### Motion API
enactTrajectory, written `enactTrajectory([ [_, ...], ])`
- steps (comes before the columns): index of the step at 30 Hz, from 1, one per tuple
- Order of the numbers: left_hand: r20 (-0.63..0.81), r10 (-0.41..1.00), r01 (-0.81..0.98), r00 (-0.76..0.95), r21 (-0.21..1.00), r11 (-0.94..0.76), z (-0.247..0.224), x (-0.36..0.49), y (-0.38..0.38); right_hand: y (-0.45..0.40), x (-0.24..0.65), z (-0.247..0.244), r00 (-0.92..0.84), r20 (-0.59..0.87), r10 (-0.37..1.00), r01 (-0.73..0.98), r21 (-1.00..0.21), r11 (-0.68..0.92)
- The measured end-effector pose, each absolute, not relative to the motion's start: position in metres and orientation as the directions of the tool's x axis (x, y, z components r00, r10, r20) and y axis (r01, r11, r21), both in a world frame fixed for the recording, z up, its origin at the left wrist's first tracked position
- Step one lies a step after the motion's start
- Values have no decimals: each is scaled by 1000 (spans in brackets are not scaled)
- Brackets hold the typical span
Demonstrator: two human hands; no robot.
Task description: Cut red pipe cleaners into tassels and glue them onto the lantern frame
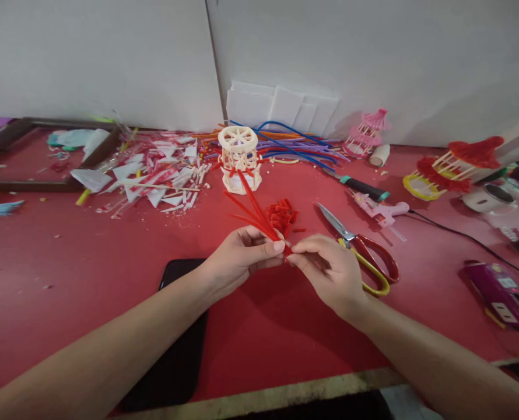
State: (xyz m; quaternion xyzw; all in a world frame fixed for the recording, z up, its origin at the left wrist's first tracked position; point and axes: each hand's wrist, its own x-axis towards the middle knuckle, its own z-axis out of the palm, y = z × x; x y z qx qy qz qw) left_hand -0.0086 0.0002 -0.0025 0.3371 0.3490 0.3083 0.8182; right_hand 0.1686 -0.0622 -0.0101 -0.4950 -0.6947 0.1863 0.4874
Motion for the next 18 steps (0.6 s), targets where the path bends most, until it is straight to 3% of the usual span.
enactTrajectory([
  [10,-393,713,-241,581,754,612,0,-8,1,-62,173,-8,-157,692,704,546,-533,646],
  [14,-406,708,-213,578,762,611,2,-7,0,-63,171,-7,-135,670,730,535,-570,623],
  [18,-323,728,-229,605,805,548,2,-6,-1,-65,168,-7,-59,597,800,527,-662,533],
])
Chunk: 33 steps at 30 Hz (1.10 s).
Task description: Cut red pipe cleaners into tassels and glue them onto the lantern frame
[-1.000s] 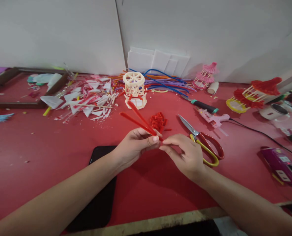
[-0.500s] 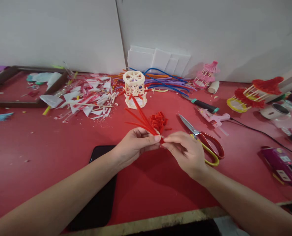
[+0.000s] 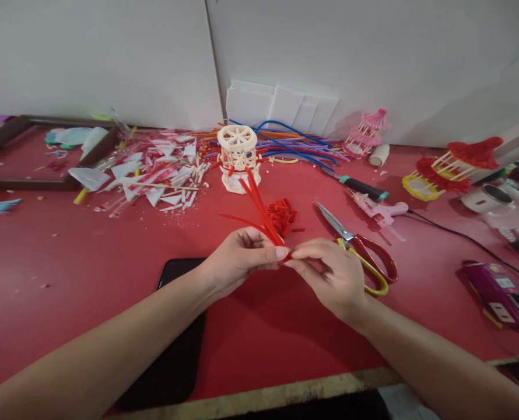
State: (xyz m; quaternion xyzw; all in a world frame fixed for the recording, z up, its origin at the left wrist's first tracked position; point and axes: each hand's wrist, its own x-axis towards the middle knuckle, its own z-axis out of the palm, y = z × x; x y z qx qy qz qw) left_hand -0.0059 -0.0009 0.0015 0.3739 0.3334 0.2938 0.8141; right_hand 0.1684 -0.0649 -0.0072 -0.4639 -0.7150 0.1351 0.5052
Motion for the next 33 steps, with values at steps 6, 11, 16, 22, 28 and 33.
enactTrajectory([
  [6,-165,784,-283,599,872,400,-3,-6,-3,-66,168,-8,-91,286,954,340,-892,299],
  [11,-80,693,-290,716,869,401,-1,-8,-4,-64,165,-10,-259,12,966,-191,-981,-39],
  [16,-74,659,-298,748,851,433,2,-9,-5,-61,161,-15,-317,-175,932,-433,-848,-306],
  [22,-80,643,-300,761,836,460,-3,-8,-4,-62,156,-16,-289,-252,924,-475,-800,-367],
  [28,-138,734,-316,665,838,445,-7,-7,-2,-63,154,-14,-207,-207,956,-439,-854,-280],
  [33,-184,797,-321,575,845,427,-4,-3,-6,-63,158,-12,-15,-53,998,-116,-992,-55],
])
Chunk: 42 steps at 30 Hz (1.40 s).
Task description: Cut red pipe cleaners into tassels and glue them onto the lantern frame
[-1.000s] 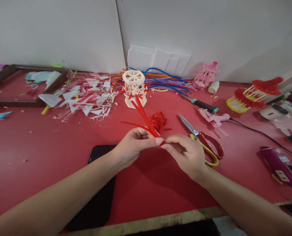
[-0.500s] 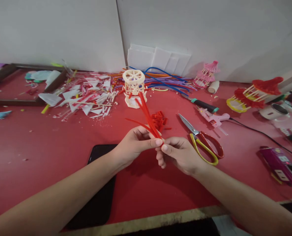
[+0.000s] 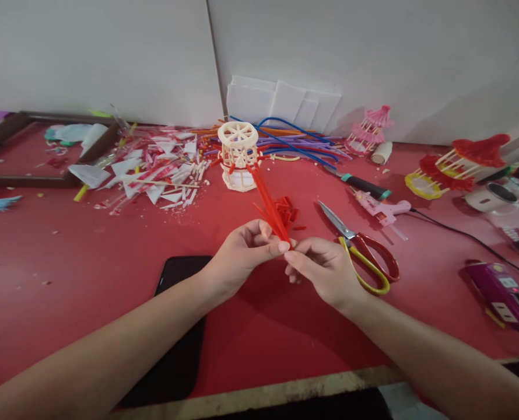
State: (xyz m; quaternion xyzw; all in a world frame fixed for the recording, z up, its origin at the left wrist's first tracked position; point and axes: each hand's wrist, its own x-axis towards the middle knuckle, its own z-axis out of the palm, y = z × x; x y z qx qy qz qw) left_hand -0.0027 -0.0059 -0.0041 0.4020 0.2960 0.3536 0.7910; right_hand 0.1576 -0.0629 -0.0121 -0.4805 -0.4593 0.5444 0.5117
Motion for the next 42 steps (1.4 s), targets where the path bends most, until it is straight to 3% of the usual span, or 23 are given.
enactTrajectory([
  [8,-35,911,-171,412,979,114,-1,-2,-15,-64,160,-14,75,179,981,363,-921,140],
  [13,23,926,-132,377,991,29,-2,-3,-15,-64,162,-14,-77,478,875,585,-689,428],
  [16,34,928,-128,372,992,15,-3,-4,-15,-62,163,-16,-167,587,792,668,-523,529],
  [24,179,919,99,351,969,-227,-2,-6,-20,-63,164,-14,-323,622,713,800,-223,557],
  [29,263,877,172,401,919,-354,0,-5,-20,-66,164,-15,-334,587,737,824,-197,531],
  [32,226,889,161,398,937,-310,0,-5,-19,-66,164,-15,-329,560,760,824,-222,521],
  [37,40,920,-17,389,999,-36,-2,-4,-14,-65,168,-14,-332,576,747,808,-236,540],
  [42,3,906,-83,424,996,35,-2,-3,-12,-62,178,-9,-284,625,727,801,-262,539],
])
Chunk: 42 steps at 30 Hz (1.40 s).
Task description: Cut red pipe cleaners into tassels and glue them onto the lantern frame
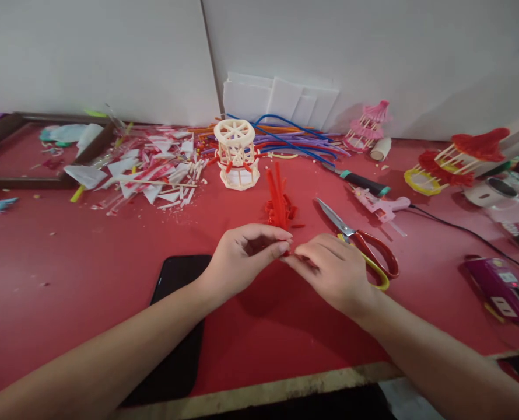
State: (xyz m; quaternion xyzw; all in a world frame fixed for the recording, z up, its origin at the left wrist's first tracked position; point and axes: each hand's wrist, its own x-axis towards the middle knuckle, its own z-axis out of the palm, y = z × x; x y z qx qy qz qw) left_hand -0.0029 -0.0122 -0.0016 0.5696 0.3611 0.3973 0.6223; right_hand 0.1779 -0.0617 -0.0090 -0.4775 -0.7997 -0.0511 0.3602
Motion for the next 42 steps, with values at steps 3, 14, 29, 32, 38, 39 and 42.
enactTrajectory([
  [3,1,914,-102,406,994,44,-3,-3,-12,-56,192,-1,-333,533,778,726,-382,572],
  [14,-157,915,-256,371,930,263,0,-3,-7,-42,219,-10,-574,83,815,721,-421,551],
  [29,-230,810,-219,540,891,399,-2,-5,-7,-47,207,-5,-335,607,721,571,-478,667],
  [32,-229,777,-215,586,881,422,-2,-5,-8,-51,200,-2,-324,634,702,551,-476,685],
  [38,-225,762,-252,608,854,454,-3,-5,-6,-51,196,-5,-333,647,686,538,-467,702],
  [39,-229,763,-255,605,852,458,-3,-5,-6,-51,196,-5,-339,647,683,535,-465,706],
  [42,-243,759,-251,604,846,470,-3,-5,-6,-51,196,-7,-356,649,672,517,-462,720],
])
